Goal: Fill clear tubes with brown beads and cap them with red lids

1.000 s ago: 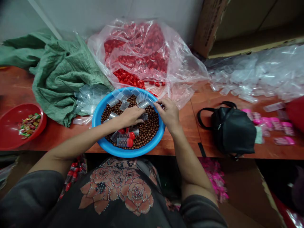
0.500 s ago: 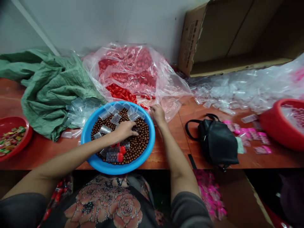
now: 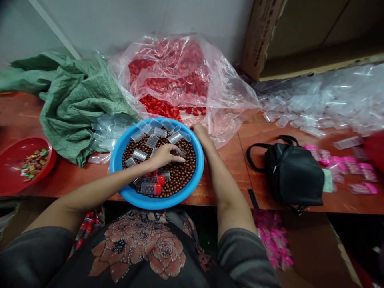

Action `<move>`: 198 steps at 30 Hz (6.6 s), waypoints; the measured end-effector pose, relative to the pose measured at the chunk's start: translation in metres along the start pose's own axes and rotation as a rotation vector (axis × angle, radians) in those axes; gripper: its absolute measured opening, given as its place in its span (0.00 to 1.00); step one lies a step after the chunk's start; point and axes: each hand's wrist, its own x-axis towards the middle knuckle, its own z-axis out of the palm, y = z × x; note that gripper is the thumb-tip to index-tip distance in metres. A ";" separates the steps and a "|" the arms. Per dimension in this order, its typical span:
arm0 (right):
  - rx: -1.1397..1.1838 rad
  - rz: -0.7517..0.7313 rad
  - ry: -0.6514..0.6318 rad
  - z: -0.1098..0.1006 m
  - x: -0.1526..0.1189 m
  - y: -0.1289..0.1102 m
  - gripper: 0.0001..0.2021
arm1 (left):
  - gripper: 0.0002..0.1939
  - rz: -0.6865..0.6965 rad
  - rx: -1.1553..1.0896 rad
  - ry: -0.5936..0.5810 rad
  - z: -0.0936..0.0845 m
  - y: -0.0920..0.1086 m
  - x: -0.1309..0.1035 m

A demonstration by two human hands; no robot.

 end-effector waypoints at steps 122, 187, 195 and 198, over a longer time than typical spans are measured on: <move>0.087 -0.850 0.294 0.017 -0.224 -0.142 0.27 | 0.25 0.409 -0.221 0.162 -0.024 -0.020 -0.139; 0.309 -0.558 0.349 0.038 -0.240 -0.159 0.18 | 0.29 0.461 -0.145 0.369 -0.001 -0.024 -0.148; 0.083 -0.826 0.322 0.026 -0.230 -0.142 0.29 | 0.30 0.585 -0.048 0.311 -0.013 -0.026 -0.147; 0.001 -0.887 0.358 0.028 -0.231 -0.140 0.34 | 0.31 0.635 0.007 0.327 -0.014 -0.028 -0.146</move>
